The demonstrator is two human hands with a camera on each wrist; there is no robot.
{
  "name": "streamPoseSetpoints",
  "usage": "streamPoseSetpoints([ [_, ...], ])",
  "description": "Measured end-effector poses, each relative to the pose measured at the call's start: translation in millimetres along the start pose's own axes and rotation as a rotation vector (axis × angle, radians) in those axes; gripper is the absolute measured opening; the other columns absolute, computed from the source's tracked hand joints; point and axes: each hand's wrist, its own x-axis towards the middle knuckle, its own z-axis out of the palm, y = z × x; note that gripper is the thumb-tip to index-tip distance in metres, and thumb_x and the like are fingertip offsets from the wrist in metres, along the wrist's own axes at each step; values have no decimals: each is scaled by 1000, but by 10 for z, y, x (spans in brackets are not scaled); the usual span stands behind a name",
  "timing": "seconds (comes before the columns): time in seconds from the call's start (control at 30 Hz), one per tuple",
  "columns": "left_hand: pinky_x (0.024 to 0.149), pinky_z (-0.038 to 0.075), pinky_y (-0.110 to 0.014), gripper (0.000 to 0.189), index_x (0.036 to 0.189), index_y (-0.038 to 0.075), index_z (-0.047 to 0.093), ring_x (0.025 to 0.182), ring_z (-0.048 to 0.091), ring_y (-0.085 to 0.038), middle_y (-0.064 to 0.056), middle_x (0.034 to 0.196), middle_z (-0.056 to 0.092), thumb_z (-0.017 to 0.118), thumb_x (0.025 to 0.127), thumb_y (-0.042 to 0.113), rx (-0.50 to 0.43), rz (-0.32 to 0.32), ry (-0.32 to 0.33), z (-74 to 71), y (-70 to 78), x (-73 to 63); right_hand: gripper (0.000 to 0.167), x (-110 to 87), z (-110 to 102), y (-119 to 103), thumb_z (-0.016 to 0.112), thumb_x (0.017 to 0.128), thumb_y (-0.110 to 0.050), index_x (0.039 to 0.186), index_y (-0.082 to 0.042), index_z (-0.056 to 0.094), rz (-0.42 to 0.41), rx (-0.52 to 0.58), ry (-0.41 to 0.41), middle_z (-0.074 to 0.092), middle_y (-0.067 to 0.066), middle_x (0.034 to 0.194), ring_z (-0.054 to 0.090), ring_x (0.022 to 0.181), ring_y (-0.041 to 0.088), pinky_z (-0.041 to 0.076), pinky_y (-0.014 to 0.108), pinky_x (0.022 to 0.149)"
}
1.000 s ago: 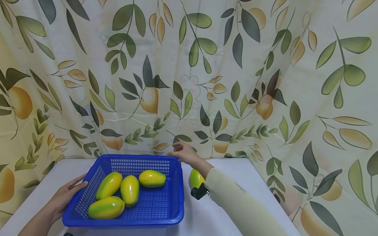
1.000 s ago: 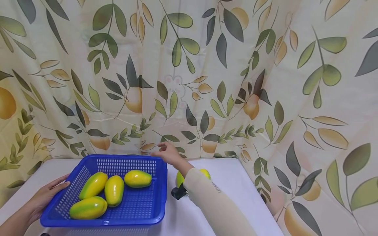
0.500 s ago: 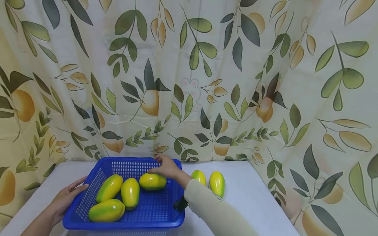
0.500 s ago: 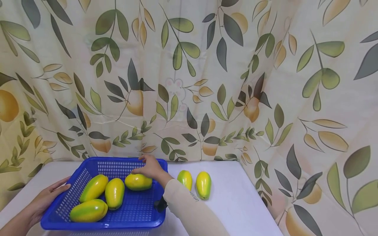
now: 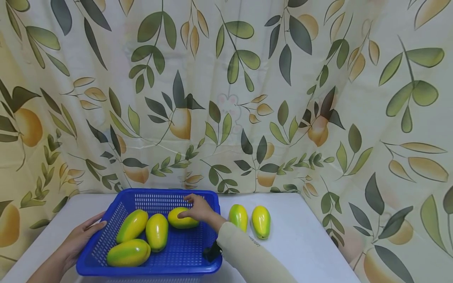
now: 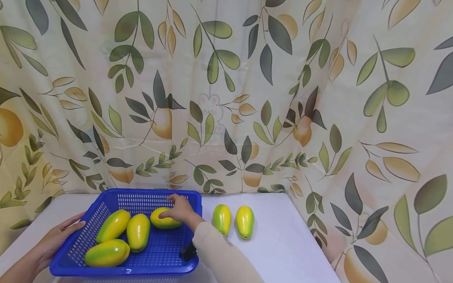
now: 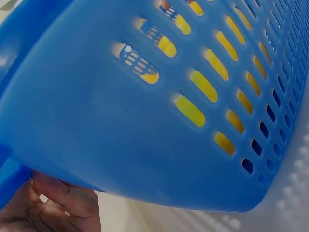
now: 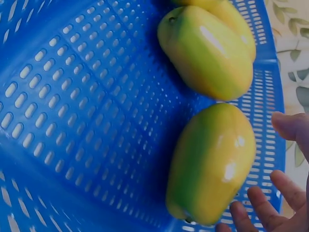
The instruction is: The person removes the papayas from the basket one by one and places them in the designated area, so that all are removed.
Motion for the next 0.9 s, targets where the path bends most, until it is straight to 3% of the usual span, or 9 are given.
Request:
streamPoseSetpoints([
  [0.17, 80, 58, -37, 74, 157, 27, 23, 90, 68, -14, 9, 100, 68, 61, 96, 44, -15, 1, 0, 8, -10, -15, 61, 14, 57, 38, 86, 75, -24, 128, -8, 60, 6, -3, -7, 61, 16, 128, 57, 116, 34, 49, 48, 96],
  [0.63, 80, 58, -37, 79, 159, 20, 17, 90, 68, -14, 8, 102, 67, 60, 97, 44, 5, 5, 5, 8, -8, -14, 60, 29, 154, 57, 88, 69, -16, 123, -7, 63, -19, -29, -4, 62, 15, 122, 57, 111, 30, 48, 44, 95],
  [0.9, 79, 58, -37, 79, 159, 20, 17, 90, 68, -14, 8, 101, 68, 60, 97, 44, 5, 3, 8, 11, -6, -12, 60, 61, 216, 110, 88, 67, -15, 121, -11, 63, -37, -104, 20, 60, 12, 117, 56, 103, 24, 49, 39, 89],
])
